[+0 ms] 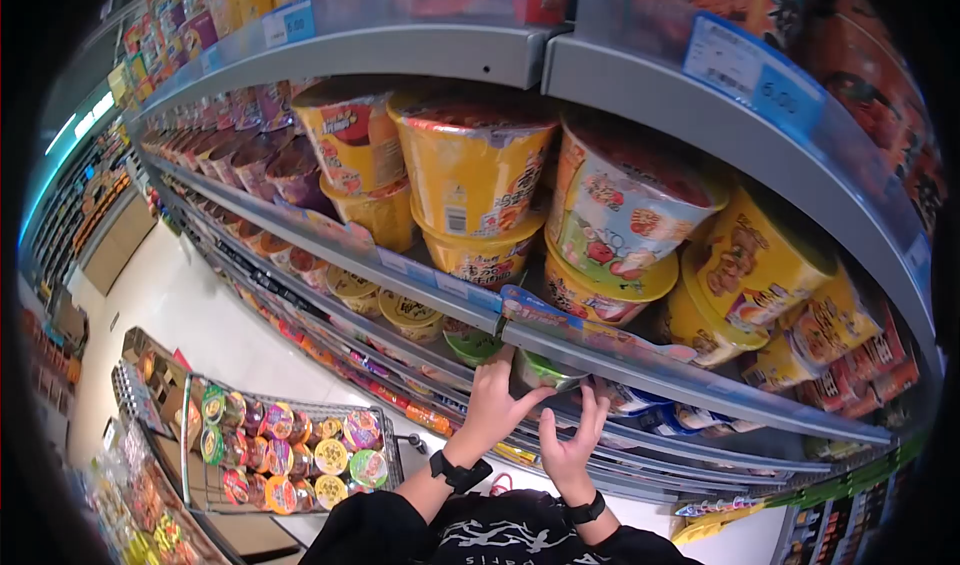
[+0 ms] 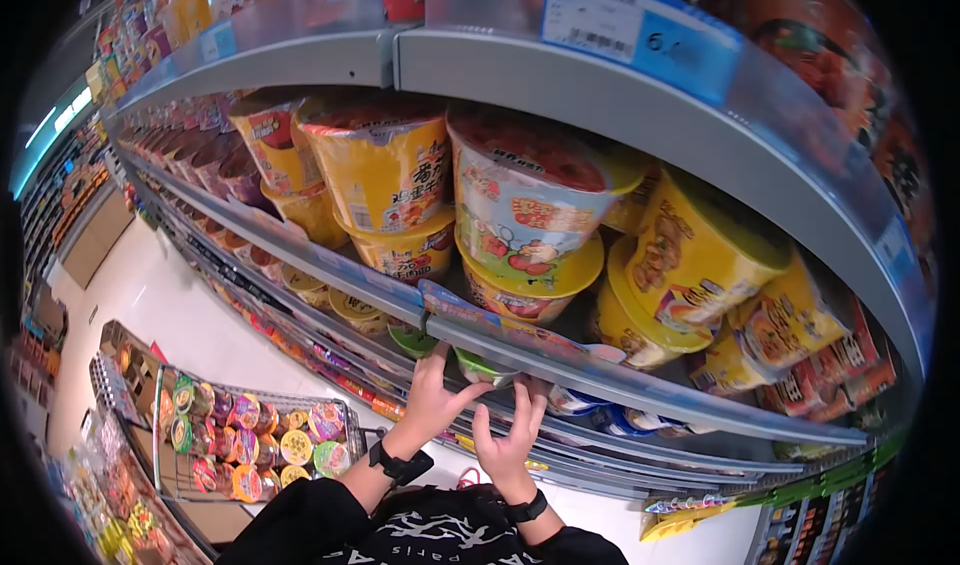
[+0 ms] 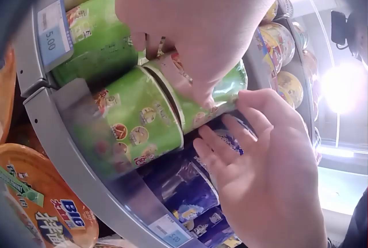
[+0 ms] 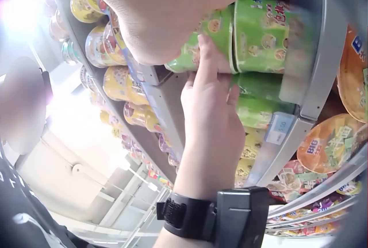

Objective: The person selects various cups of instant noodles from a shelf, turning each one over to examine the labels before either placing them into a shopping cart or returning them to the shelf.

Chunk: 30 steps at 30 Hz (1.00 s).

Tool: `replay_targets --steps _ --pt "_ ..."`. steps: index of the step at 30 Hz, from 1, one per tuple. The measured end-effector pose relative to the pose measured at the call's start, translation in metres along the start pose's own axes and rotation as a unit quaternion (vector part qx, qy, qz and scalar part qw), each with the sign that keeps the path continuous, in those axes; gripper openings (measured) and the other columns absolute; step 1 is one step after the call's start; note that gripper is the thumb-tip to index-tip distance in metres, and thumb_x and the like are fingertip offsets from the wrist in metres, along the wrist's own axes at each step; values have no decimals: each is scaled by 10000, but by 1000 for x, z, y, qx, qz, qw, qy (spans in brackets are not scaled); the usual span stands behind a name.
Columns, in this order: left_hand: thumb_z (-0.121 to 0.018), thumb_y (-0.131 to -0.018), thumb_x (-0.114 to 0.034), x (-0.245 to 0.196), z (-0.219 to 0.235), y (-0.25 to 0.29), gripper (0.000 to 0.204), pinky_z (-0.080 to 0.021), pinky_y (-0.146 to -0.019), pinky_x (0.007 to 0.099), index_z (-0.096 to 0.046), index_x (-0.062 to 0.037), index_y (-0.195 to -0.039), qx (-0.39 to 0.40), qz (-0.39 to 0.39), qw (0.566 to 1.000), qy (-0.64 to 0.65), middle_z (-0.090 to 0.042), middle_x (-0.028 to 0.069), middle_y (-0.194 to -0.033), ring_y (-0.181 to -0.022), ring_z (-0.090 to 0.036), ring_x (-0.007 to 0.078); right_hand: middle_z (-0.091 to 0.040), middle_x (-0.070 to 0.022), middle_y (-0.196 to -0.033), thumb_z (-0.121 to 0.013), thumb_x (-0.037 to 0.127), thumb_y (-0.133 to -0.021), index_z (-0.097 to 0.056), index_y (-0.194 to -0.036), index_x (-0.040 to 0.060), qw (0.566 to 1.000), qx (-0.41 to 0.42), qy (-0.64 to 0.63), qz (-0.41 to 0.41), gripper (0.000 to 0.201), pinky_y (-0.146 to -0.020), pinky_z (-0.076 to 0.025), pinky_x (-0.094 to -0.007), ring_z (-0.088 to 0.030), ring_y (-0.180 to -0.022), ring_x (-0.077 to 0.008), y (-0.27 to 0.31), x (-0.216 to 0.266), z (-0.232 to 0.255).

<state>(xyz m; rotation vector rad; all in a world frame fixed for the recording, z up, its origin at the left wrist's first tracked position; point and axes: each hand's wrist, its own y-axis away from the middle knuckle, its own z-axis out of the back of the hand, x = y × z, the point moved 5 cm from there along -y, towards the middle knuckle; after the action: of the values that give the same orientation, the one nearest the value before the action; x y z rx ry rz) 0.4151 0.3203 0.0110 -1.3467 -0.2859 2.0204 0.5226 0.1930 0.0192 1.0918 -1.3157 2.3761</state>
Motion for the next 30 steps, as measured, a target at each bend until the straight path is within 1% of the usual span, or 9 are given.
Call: replay_targets --steps 3,9,12,17,19,23,26,28,30 --pt "-895 -787 -287 4 -8 1 766 -463 -1030 497 -551 41 -1388 -26 5 999 -25 -641 264 -1274 -1181 -589 473 -438 -255 -1478 -725 66 -859 -556 -1384 7 997 -35 8 71 555 -1083 -441 -485 -514 -1307 -398 3 -3 -11" --pt "-814 -868 -203 8 28 33 485 -513 -976 439 -646 -3 -1277 -71 -19 997 -40 -696 175 -1236 -1133 -659 375 -448 -222 -1423 -686 19 -886 -610 -1206 23 981 29 -96 164 330 -999 -527 -429 -541 -1282 -363 15 3 -38" --pt "-772 -894 -196 20 62 78 422 -524 -975 429 -665 -60 -1279 35 -8 997 -73 -695 139 -1268 -1152 -668 346 -412 -213 -1456 -676 -3 -879 -605 -1208 22 974 41 -147 169 338 -943 -547 -403 -563 -1231 -343 25 20 -57" --pt "-719 -905 -231 95 116 238 481 -528 -976 463 -608 -70 -1344 258 229 915 -211 -695 163 -1213 -1139 -664 362 -357 -199 -1523 -651 -35 -879 -575 -1282 27 957 103 -221 156 415 -870 -553 -360 -555 -1218 -315 51 65 -107" --pt "-727 -892 -228 95 147 296 488 -530 -961 474 -610 -60 -1335 223 282 910 -206 -705 186 -1186 -1123 -668 373 -384 -223 -1486 -686 -25 -858 -601 -1215 7 950 144 -240 136 368 -995 -512 -422 -572 -1205 -346 71 80 -128" --pt "-747 -881 -273 80 200 400 532 -538 -938 487 -609 -47 -1342 77 339 913 -215 -703 196 -1217 -1104 -668 392 -391 -216 -1521 -693 -4 -866 -604 -1281 0 916 280 -278 70 424 -1011 -505 -398 -554 -1241 -327 122 111 -180" --pt "-752 -902 -355 64 229 468 592 -539 -957 488 -588 -57 -1386 46 490 836 -242 -700 203 -1241 -1116 -672 396 -458 -175 -1495 -699 46 -882 -611 -1304 23 893 391 -219 46 431 -932 -543 -360 -594 -1221 -304 174 105 -232" --pt "-753 -902 -367 57 238 506 606 -541 -956 487 -581 -62 -1397 37 521 817 -243 -699 205 -1245 -1118 -672 398 -506 -164 -1444 -743 83 -860 -605 -1315 18 846 478 -232 -47 480 -876 -565 -384 -640 -1147 -318 215 90 -267" --pt "-751 -906 -386 53 241 543 633 -548 -958 485 -566 -72 -1423 25 562 790 -242 -694 212 -1255 -1125 -671 403 -505 -169 -1427 -757 96 -856 -591 -1332 26 824 518 -226 -33 508 -900 -552 -373 -627 -1150 -295 263 50 -305"
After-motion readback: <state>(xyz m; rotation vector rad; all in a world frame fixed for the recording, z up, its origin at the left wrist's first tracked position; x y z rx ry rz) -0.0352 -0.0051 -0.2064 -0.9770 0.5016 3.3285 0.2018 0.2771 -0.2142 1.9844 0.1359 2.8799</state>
